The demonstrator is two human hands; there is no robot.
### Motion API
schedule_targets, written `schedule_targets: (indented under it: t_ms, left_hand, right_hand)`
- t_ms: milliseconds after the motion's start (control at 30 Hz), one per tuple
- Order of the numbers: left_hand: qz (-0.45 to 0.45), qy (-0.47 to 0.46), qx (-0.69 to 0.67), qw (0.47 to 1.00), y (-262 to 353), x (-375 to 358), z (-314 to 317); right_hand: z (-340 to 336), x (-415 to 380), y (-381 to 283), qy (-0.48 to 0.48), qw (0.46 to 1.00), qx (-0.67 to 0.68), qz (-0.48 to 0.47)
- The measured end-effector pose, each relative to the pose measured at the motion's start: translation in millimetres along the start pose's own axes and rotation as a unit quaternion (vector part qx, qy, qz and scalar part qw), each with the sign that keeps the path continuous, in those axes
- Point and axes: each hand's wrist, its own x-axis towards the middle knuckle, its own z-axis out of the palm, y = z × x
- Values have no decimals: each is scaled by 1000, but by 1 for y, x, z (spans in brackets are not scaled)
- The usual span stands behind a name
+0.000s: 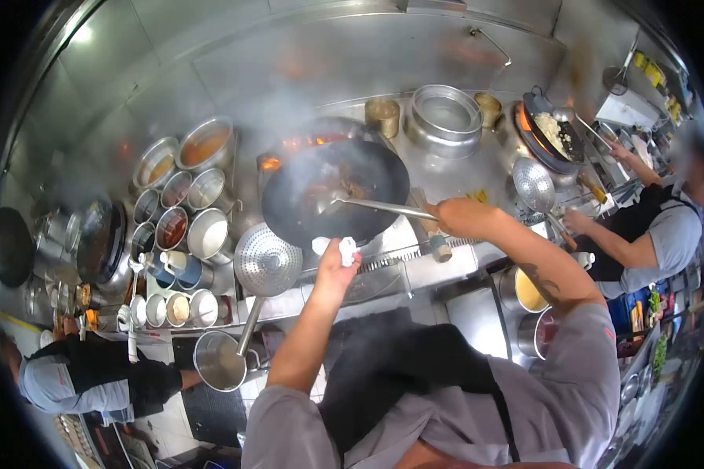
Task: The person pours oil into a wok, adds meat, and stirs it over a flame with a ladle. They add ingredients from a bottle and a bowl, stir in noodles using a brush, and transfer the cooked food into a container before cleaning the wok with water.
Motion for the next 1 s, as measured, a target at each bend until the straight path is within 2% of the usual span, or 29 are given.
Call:
schedule_targets:
  t_ms: [33,133,167,233,300,367,433,500,533,567,600,633,667,700,767,867,933,1000]
  left_hand:
    - [-1,7,-7,1000,3,4,0]
    - [16,33,-47,998,4,15,-4]
    - [18,28,-47,998,4,6,4]
    - [-57,39,-11,998,3,-20,16]
    - [-29,71,-12,997,10,-30,32]
    - [-12,3,-4,1000,9,19,-10]
    - [19,-1,-57,998,-28,5,-48]
    - [33,15,17,999,-70,-15,-82]
    - [-13,-12,22,1000,-74,-24,-90]
    - [-59,-34,25,997,-75,-38,-87]
    - [16,-5,-15,1000,-75,-33,-73]
    - [4,-41,26,999,-54,-22,-66]
    - [-28,-6,-13,999,-28,-7,-49]
    - [17,-4,-42,999,-11,5,-36]
    - [-2,1,-30,1000,12,3,-2]
    - [-37,25,-10,999,13,-4,7]
    - [-26,30,-40,998,14,8,4]
    - [-39,35,-28,998,8,-16,24]
  right_hand:
    - [4,-5,1,-36,998,43,10]
    - [19,-9,15,-68,997,22,19]
    - [16,-12,23,-65,998,18,21]
    - [18,-18,31,-38,997,50,-46]
    - [21,-2,30,-32,999,35,-18]
    - [32,10,27,-24,1000,15,11]
    - [44,19,30,59,994,-65,69]
    - [38,5,28,81,991,-90,56]
    - [31,3,26,97,988,-113,39]
    - [21,3,23,100,988,-115,36]
    - [12,-1,16,79,991,-99,43]
    - [12,-6,10,52,994,-82,49]
    - [16,-8,8,45,995,-80,45]
    - [17,-8,7,25,996,-78,21]
    - [5,-6,13,14,996,-90,0]
    - [14,-8,8,-76,996,48,12]
    - [22,-8,1,-75,994,79,1]
    - [12,-5,3,-68,991,111,-32]
